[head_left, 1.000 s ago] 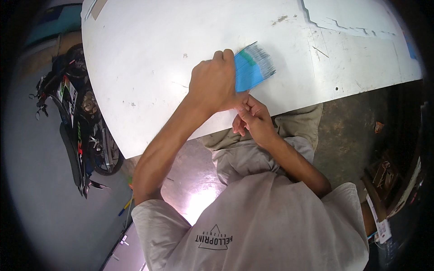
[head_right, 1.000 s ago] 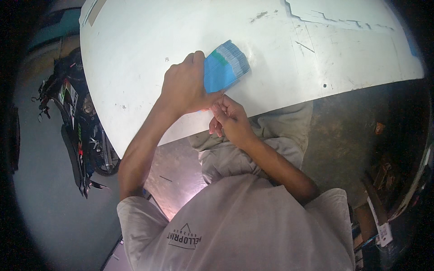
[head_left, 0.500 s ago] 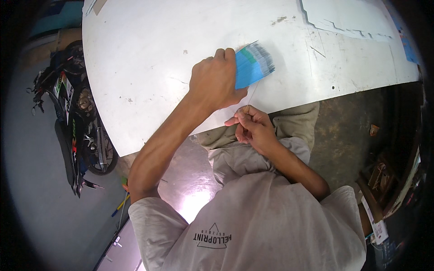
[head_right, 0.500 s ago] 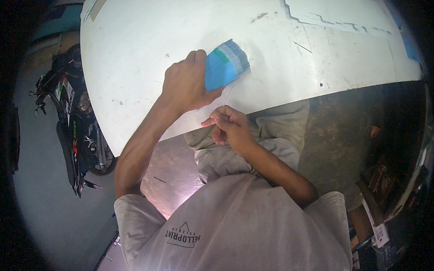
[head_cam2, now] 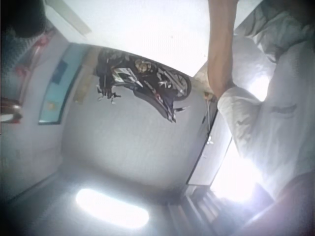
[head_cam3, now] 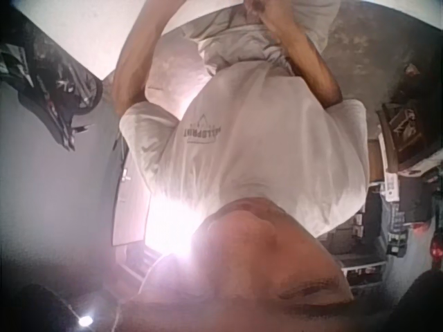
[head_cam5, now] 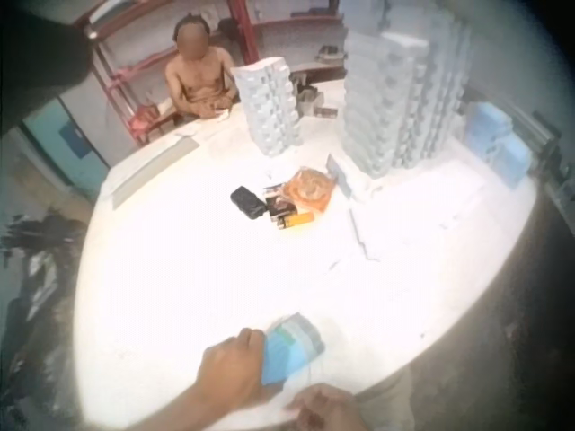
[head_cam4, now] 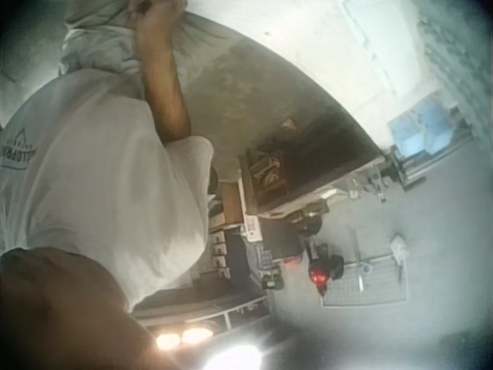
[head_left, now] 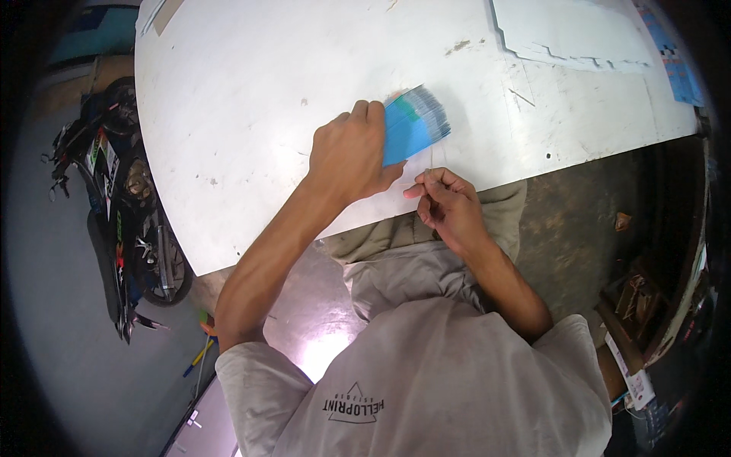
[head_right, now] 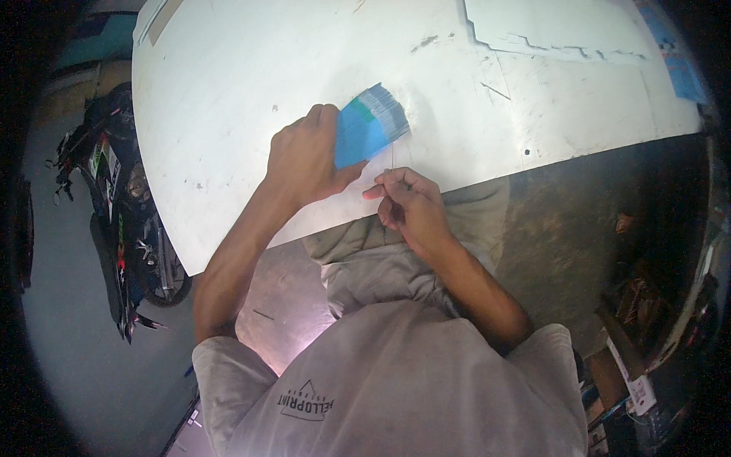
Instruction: The person folds blue printed paper sheets into small box shapes on a white table, then stacks the finished boxes. The person also gathers and aligns the stack of completed boxes before placing them aside.
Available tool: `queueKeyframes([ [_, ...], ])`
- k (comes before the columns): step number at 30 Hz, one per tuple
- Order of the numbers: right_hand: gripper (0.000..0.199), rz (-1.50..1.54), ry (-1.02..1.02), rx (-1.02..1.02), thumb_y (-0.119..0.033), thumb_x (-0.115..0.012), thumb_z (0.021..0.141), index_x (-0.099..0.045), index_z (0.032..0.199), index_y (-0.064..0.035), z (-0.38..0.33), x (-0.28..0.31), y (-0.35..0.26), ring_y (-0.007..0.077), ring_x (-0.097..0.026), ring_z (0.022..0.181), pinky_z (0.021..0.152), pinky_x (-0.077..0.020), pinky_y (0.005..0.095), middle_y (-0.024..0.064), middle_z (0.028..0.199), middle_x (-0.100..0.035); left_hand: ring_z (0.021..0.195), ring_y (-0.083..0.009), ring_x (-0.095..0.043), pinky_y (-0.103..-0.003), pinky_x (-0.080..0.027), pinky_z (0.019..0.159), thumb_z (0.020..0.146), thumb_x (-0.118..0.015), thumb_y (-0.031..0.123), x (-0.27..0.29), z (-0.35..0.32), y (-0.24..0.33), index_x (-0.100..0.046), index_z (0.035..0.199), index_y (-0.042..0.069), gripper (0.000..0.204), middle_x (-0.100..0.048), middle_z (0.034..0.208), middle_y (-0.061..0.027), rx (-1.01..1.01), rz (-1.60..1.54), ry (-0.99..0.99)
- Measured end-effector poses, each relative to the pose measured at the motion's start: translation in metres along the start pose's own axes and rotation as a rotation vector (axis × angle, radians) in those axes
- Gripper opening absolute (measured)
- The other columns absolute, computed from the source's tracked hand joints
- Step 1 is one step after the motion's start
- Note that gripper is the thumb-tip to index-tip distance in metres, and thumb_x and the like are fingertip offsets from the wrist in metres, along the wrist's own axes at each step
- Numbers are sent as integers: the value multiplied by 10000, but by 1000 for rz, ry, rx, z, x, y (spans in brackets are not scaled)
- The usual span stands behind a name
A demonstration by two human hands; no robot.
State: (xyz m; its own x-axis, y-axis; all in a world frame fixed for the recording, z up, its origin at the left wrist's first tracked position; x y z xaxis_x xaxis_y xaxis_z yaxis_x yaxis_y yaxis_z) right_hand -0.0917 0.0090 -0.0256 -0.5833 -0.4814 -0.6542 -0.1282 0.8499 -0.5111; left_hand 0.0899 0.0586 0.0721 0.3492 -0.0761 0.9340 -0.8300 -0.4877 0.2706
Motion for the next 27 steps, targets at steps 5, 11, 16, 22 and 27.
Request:
queueKeyframes([
  [5, 214, -129, 166, 105, -158, -561, 1083, -632, 1146, 33, 14, 0, -19, 135, -591, 592, 510, -445, 268, 168, 990, -746, 956, -360, -692, -473, -572, 851, 684, -925, 388, -1, -6, -4, -574, 1240, -72, 802, -652, 1051, -190, -32, -32, 45],
  [11, 250, -429, 379, 470, -154, -533, 1089, -619, 1215, 45, -2, 34, -72, 155, -631, 724, 623, -494, 290, 162, 1036, -742, 1458, -469, -415, -541, -262, 1245, 826, -843, 459, 3, -54, -27, -274, 1588, -118, 1112, -398, 1572, -342, -36, -317, 375],
  [16, 625, -573, 34, 767, -423, -433, 1118, -421, 1535, 41, 30, -1, -121, 302, -506, 1418, 1157, -407, 459, 246, 1532, -514, 1625, -336, -95, -454, -91, 1316, 1031, -268, 731, -29, -70, -22, -131, 1654, -46, 1005, -162, 1732, -232, 122, -1148, 820],
  [22, 899, -878, -250, 677, -637, -292, 1073, -151, 1667, 23, 44, -42, -96, 324, -107, 1626, 1311, -74, 448, 191, 1750, -152, 1632, -330, -14, -458, -30, 1319, 1010, -144, 794, -30, -47, -6, -59, 1657, -50, 1067, -43, 1757, -208, 157, -1203, 870],
  [27, 930, -934, -291, 587, -680, -221, 1066, -108, 1672, 16, 61, -25, -86, 305, -58, 1634, 1310, -53, 448, 184, 1760, -104, 1629, -338, -36, -473, -12, 1322, 976, -134, 840, -40, -45, -28, -60, 1653, -57, 1126, -74, 1747, -229, 163, -1207, 877],
])
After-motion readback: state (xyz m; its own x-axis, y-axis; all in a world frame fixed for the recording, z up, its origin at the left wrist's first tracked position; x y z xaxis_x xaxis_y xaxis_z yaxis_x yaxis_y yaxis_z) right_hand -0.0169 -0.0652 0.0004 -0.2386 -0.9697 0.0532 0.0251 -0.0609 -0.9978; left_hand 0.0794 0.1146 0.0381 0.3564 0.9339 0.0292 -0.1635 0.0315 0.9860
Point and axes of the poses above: each hand's wrist, its own z-axis towards the middle knuckle, its own x-axis out of the back of the hand, y = z × x, the point moved 5 cm from there along z, towards the middle knuckle
